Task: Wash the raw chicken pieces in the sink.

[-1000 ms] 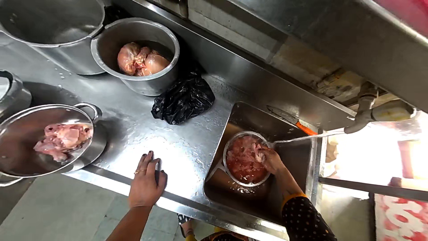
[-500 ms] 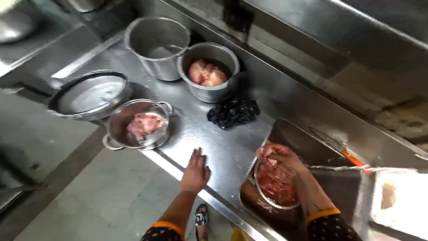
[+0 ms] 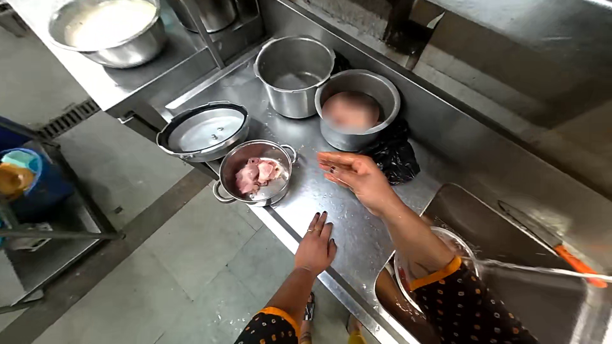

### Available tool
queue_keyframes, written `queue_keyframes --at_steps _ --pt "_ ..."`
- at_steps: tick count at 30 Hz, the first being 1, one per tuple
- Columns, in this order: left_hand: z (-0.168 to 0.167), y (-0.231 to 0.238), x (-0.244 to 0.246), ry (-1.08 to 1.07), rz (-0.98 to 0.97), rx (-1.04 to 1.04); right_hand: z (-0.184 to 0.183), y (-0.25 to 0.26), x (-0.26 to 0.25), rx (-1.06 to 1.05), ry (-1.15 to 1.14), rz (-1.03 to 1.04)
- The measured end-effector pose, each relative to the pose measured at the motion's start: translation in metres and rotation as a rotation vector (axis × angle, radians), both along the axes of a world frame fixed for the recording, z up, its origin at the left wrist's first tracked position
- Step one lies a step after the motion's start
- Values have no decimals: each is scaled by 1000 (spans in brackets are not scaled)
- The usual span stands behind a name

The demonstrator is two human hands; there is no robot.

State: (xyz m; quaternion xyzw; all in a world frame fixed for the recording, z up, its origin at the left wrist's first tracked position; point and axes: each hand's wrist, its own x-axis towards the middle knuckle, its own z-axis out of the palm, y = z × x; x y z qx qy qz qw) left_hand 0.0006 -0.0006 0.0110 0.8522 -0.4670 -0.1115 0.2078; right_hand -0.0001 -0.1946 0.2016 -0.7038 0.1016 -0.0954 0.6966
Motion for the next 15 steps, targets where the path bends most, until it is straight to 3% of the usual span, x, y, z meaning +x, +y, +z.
queue_keyframes --at_steps 5,9,12,15 --pt "-4 2 3 11 -14 -50 -69 -64 -121 -163 208 -249" --pt "-2 0 0 42 -42 -56 -126 -106 -258 -483 782 -430" --pt "-4 -2 0 -20 -43 -59 -182 -110 -355 -547 1047 -391" --pt "-8 -2 0 -53 -36 -56 -238 -84 -421 -469 1388 -305"
